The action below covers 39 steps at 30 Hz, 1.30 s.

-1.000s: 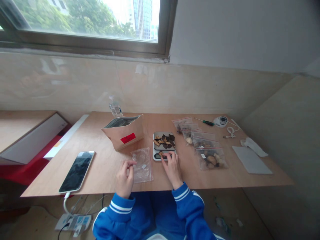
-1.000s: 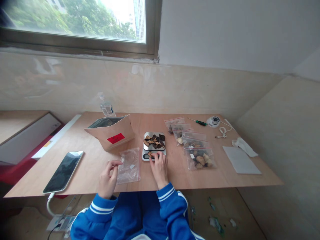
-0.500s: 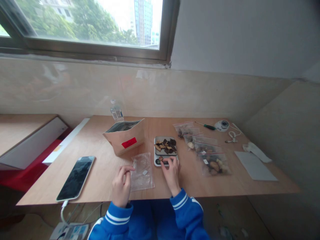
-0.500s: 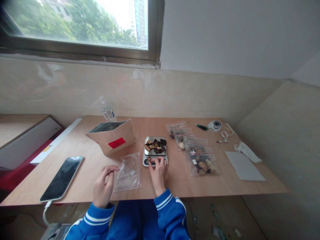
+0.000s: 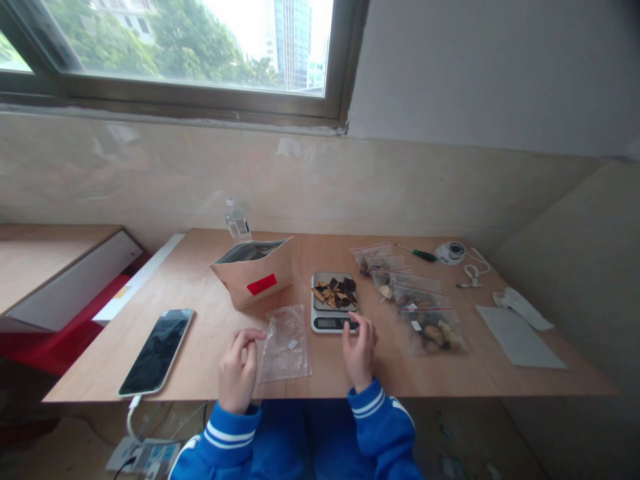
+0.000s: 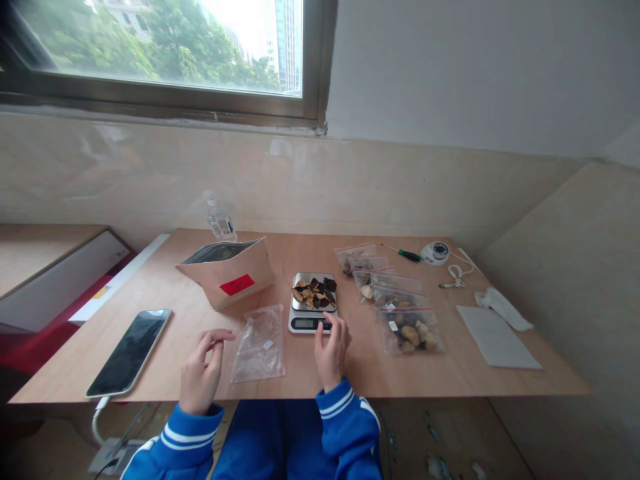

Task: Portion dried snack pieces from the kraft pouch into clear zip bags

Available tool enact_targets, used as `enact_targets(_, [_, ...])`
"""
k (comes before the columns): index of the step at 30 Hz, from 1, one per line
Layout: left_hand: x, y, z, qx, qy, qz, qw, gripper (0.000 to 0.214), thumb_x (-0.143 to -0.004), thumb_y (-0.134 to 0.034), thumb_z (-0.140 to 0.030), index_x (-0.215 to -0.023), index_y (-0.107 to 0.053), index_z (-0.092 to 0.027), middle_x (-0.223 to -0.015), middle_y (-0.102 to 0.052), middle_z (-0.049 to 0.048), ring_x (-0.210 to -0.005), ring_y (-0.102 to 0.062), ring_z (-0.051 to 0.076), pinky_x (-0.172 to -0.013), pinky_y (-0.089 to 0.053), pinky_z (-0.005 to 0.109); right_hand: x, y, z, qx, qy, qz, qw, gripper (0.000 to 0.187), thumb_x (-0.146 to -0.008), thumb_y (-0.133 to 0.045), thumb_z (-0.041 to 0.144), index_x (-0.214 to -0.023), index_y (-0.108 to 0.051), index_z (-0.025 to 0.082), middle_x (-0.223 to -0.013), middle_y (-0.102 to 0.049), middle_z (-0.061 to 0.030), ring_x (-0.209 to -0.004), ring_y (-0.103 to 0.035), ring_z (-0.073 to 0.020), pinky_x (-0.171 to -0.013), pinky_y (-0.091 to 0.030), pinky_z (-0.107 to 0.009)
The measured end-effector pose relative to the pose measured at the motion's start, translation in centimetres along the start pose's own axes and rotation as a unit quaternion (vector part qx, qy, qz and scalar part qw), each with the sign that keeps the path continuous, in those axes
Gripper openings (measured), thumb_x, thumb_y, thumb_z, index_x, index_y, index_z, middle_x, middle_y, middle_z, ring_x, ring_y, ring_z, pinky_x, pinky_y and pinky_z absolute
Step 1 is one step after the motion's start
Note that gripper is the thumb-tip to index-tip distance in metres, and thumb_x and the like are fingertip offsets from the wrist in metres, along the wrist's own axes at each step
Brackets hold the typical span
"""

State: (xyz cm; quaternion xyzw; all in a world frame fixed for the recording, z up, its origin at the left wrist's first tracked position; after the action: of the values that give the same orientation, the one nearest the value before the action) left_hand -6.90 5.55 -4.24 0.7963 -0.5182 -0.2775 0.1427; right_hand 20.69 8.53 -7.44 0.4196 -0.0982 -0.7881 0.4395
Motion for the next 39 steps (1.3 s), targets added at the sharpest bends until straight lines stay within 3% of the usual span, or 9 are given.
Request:
enact_targets(5, [0.2, -2.4, 1.2, 0.015, 0.031, 0.090, 0.995, 0.024, -0.085, -0.039, -0.032, -0.086, -0.060, -0.020, -0.089, -0.063, 0.0052, -0.080, -0.062, 0.018, -0.073, -0.050, 0.032, 3.0, 2.1, -3.6, -0.044, -0.066, 0.013, 0.997, 0.023, -0.091, -0.043, 0.028, -0.106, -0.055, 0.017, -0.092, -0.061, -0.0099, -0.080, -0.057, -0.0200, -0.077, -0.045, -0.037])
enact_targets(8, [1.2, -4.5, 1.0, 0.022, 0.014, 0.148, 0.989, 0.026, -0.086, -0.038, -0.032, -0.089, -0.060, -0.019, -0.093, -0.062, 0.0074, -0.083, -0.062, 0.019, -0.075, -0.051, 0.034, 3.2, 3.0, -6.5, -0.092, -0.143, -0.002, 0.985, 0.027, -0.089, -0.043, 0.033, -0.106, -0.054, 0.016, -0.092, -0.061, -0.0115, -0.078, -0.058, -0.0200, -0.071, -0.048, -0.034])
enact_targets(12, [2.1, -6.1, 0.6, 0.014, -0.013, 0.171, 0.985, 0.025, -0.086, -0.039, -0.031, -0.090, -0.061, -0.020, -0.098, -0.059, 0.0089, -0.096, -0.058, 0.021, -0.086, -0.048, 0.037, 2.8, 3.7, -8.3, -0.114, -0.205, -0.025, 0.972, 0.030, -0.087, -0.044, 0.038, -0.103, -0.055, 0.015, -0.088, -0.061, -0.0105, -0.078, -0.058, -0.0202, -0.069, -0.048, -0.033])
enact_targets(18, [2.5, -8.2, 1.5, -0.014, -0.010, 0.192, 0.981, 0.025, -0.086, -0.041, -0.034, -0.092, -0.060, -0.020, -0.097, -0.058, 0.0093, -0.093, -0.058, 0.022, -0.086, -0.046, 0.038, 3.1, 3.2, -7.8, -0.118, -0.204, -0.014, 0.972, 0.028, -0.085, -0.045, 0.038, -0.098, -0.058, 0.016, -0.078, -0.063, -0.0077, -0.068, -0.058, -0.0187, -0.065, -0.048, -0.032])
enact_targets(25, [2.4, -10.8, 1.5, -0.194, 0.067, 0.176, 0.963, 0.031, -0.076, -0.055, -0.047, -0.088, -0.058, -0.018, -0.097, -0.055, 0.0109, -0.097, -0.050, 0.031, -0.080, -0.040, 0.046, 3.3, 3.0, -7.8, -0.075, -0.189, 0.007, 0.979, 0.032, -0.086, -0.042, 0.039, -0.095, -0.061, 0.015, -0.084, -0.066, -0.0105, -0.070, -0.060, -0.0199, -0.065, -0.048, -0.033])
enact_targets(30, [2.2, -11.1, 0.2, -0.252, 0.074, 0.198, 0.945, 0.026, -0.084, -0.044, -0.040, -0.087, -0.055, -0.017, -0.097, -0.054, 0.0111, -0.095, -0.049, 0.030, -0.078, -0.037, 0.045, 3.2, 2.8, -7.5, -0.067, -0.172, 0.018, 0.983, 0.030, -0.087, -0.041, 0.037, -0.093, -0.062, 0.016, -0.086, -0.068, -0.0102, -0.074, -0.062, -0.0204, -0.068, -0.049, -0.032])
enact_targets(34, [2.2, -11.1, 0.2, -0.263, 0.051, 0.200, 0.942, 0.030, -0.088, -0.036, -0.035, -0.096, -0.058, -0.017, -0.099, -0.054, 0.0127, -0.092, -0.050, 0.030, -0.073, -0.038, 0.044, 3.1, 2.8, -7.6, -0.065, -0.163, 0.026, 0.984, 0.028, -0.087, -0.041, 0.035, -0.092, -0.062, 0.017, -0.085, -0.068, -0.0102, -0.076, -0.063, -0.0213, -0.069, -0.049, -0.033])
enact_targets(36, [2.1, -11.1, 0.6, -0.259, 0.041, 0.184, 0.947, 0.029, -0.087, -0.036, -0.033, -0.099, -0.058, -0.018, -0.098, -0.056, 0.0126, -0.089, -0.051, 0.030, -0.070, -0.039, 0.043, 2.9, 3.0, -7.2, -0.066, -0.161, 0.028, 0.984, 0.028, -0.087, -0.041, 0.036, -0.091, -0.061, 0.017, -0.085, -0.068, -0.0103, -0.077, -0.064, -0.0219, -0.070, -0.050, -0.034])
enact_targets(39, [2.1, -10.5, 1.1, -0.202, 0.036, 0.120, 0.971, 0.020, -0.085, -0.040, -0.030, -0.082, -0.054, -0.018, -0.081, -0.057, 0.0087, -0.080, -0.053, 0.026, -0.067, -0.040, 0.040, 2.7, 2.7, -4.6, -0.095, -0.147, 0.070, 0.982, 0.027, -0.089, -0.041, 0.036, -0.092, -0.060, 0.019, -0.088, -0.069, -0.0095, -0.078, -0.065, -0.0205, -0.070, -0.050, -0.031])
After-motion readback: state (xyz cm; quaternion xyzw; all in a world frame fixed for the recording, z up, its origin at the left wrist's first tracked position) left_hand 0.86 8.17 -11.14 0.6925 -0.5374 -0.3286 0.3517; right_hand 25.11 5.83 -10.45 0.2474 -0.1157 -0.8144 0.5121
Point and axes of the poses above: each hand's wrist, its own x-axis away from the middle knuckle, its own y-axis out of the back of the hand, z = x × y, the point moved 7 cm from there along -x, towards the middle knuckle
